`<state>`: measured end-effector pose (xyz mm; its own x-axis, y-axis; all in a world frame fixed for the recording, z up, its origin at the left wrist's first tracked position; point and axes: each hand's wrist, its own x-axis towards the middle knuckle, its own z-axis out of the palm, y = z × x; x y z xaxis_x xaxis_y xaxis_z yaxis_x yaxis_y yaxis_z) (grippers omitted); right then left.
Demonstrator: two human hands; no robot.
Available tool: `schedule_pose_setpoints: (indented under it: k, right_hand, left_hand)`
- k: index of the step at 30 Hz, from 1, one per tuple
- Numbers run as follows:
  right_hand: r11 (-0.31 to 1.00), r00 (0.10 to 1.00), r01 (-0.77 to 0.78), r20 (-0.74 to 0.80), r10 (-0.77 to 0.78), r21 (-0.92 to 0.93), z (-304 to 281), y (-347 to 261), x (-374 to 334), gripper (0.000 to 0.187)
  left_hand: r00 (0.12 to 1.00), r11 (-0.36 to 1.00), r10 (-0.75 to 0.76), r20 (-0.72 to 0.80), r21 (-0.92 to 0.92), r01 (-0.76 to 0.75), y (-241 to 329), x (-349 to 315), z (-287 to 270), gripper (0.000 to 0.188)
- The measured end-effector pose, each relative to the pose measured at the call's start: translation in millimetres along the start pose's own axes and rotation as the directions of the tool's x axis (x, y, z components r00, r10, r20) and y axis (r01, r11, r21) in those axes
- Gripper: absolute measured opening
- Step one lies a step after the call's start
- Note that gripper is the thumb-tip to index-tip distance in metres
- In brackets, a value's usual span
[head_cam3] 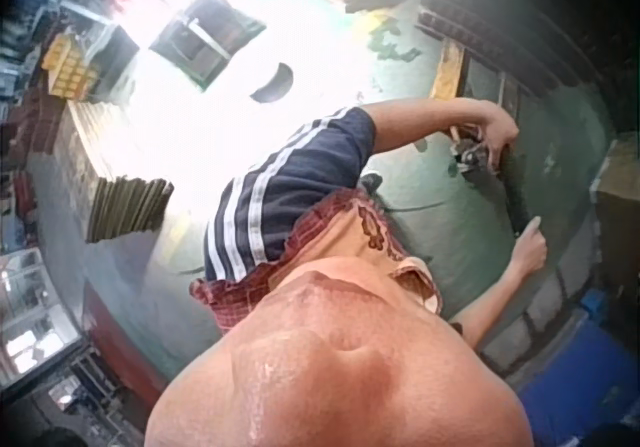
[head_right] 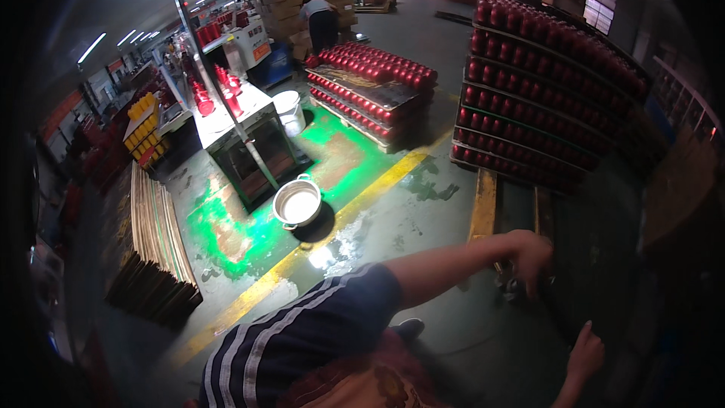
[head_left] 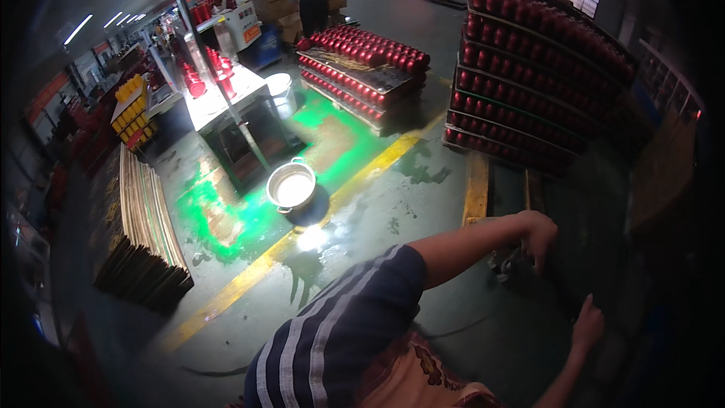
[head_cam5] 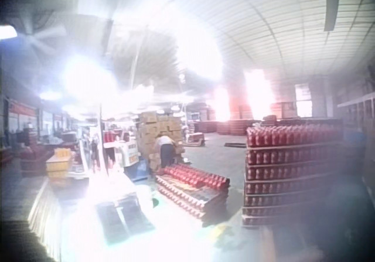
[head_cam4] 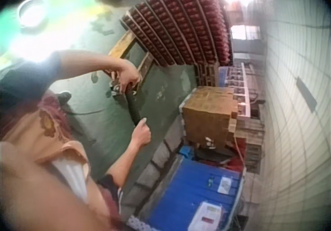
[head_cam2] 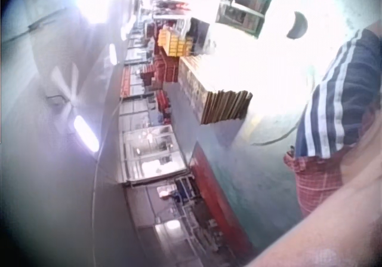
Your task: The person uses a manual pallet jack to move a pallet stacked with red containers across a warehouse floor. They then unload the containers one by one and place them onto a conveyor belt.
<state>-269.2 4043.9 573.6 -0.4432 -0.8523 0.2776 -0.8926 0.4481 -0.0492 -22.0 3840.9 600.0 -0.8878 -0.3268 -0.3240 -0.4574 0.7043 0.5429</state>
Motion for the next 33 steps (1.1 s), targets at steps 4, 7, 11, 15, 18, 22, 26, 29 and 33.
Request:
schedule_pose_setpoints:
  k: [4, 7, 11, 15, 18, 22, 26, 29, 33]
  right_hand:
    - [0.99, 1.0, -0.003, 0.029, -0.001, 0.138, -11.9, -4.6, -56.5, 0.066]
    - [0.996, 0.997, 0.014, 0.073, -0.02, 0.09, -31.4, -6.6, -107.5, 0.067]
    - [0.998, 0.998, 0.038, 0.048, -0.036, -0.04, -61.6, -15.0, -167.9, 0.067]
    - [0.998, 0.999, 0.046, 0.02, -0.047, 0.038, -71.3, -21.3, -221.7, 0.067]
    - [0.999, 0.999, 0.008, 0.042, -0.01, 0.053, -75.5, -27.9, -264.6, 0.066]
    - [0.994, 0.998, -0.034, 0.058, 0.029, 0.101, -91.7, -50.9, -325.6, 0.067]
    - [0.986, 0.99, -0.107, 0.11, 0.093, 0.127, -117.5, -76.2, -393.5, 0.068]
    - [0.988, 0.981, -0.148, 0.13, 0.142, 0.035, -135.7, -86.4, -443.2, 0.064]
    - [0.997, 0.997, -0.055, 0.048, 0.053, 0.045, -160.7, -97.0, -513.5, 0.063]
  left_hand:
    - [0.996, 0.999, -0.028, -0.085, 0.033, 0.031, 25.5, -58.7, 39.7, 0.052]
    - [0.996, 0.998, -0.045, -0.075, -0.038, 0.042, 55.3, -100.8, 69.6, 0.052]
    - [0.994, 0.987, 0.005, -0.107, -0.159, -0.022, 81.6, -151.6, 102.6, 0.052]
    - [0.983, 0.995, 0.041, -0.178, -0.082, -0.056, 84.0, -181.0, 140.4, 0.048]
    - [0.947, 0.989, 0.145, -0.287, 0.064, -0.132, 83.5, -201.8, 172.8, 0.043]
    - [0.967, 0.998, 0.046, -0.249, 0.047, -0.036, 95.5, -255.1, 203.8, 0.042]
    - [0.992, 0.996, -0.015, -0.126, -0.084, 0.005, 114.2, -325.5, 223.9, 0.042]
    - [0.98, 0.997, 0.052, -0.194, 0.066, -0.04, 126.3, -371.4, 248.4, 0.053]
    - [0.981, 0.997, 0.073, -0.177, 0.043, -0.067, 156.0, -432.0, 282.3, 0.05]
